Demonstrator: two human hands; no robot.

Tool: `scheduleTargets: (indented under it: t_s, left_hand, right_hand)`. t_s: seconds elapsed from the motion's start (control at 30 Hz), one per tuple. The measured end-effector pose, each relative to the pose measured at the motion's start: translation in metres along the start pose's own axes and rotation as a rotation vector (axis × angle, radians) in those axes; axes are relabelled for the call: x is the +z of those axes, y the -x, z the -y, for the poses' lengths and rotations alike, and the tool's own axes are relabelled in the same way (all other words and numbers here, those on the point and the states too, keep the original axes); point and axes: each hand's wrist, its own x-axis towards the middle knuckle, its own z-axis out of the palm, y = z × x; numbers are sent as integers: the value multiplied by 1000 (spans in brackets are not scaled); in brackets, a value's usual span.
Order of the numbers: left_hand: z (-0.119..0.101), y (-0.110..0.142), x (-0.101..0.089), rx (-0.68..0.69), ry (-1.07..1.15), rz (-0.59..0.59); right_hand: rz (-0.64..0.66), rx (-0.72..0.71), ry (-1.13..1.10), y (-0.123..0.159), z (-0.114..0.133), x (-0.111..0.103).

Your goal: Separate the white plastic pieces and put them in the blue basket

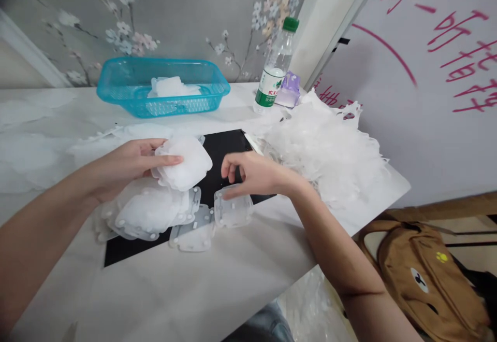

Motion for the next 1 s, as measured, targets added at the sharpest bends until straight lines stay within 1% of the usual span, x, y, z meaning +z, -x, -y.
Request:
scheduleTargets:
  t_s: [0.03, 0.07, 0.1, 0.2, 0.33, 0.43, 0.5, 0.57, 0.63, 0.67, 0.73, 0.8, 0.9, 1.0]
  left_hand:
    - [0, 0, -1, 2, 8, -8]
    - [1, 0, -2, 4, 10, -15]
    - [1, 0, -2, 3, 9, -21]
    - [1, 0, -2, -13, 13, -10]
    - [0, 1, -1, -36, 33, 48]
    - [-2, 2, -1, -28, 56, 65]
    - [-3, 4, 0, -19, 96, 91]
    - [-4, 6, 0, -19, 144, 126]
    - [-4, 8, 0, -21, 184, 154]
    - [-4, 8, 0, -31, 198, 163]
    - [-2, 7, 0, -49, 217, 170]
    - [0, 5, 0, -64, 218, 152]
    - [3, -1, 1, -79, 192, 105]
    - [3, -3, 1, -101, 171, 94]
  right_hand:
    - [95, 10, 72, 1, 0, -1]
    - [155, 12, 134, 1, 0, -1]
    - [179, 11, 182, 2, 0, 0]
    - [166, 10, 234, 2, 2, 4]
    - [183, -9, 189, 1, 0, 4]
    - [234, -72, 136, 2, 1, -1]
    - [251, -134, 39, 5, 4, -5]
    - [238, -186, -89, 8, 7, -7]
    - [175, -198, -235, 12, 10, -8]
    - [118, -192, -314, 13, 11, -8]
    - [-38, -168, -471, 15, 13, -5]
    - [-207, -142, -584, 14, 14, -2]
    - [-408, -104, -639, 10, 14, 2]
    - [-524, -84, -645, 5, 14, 6]
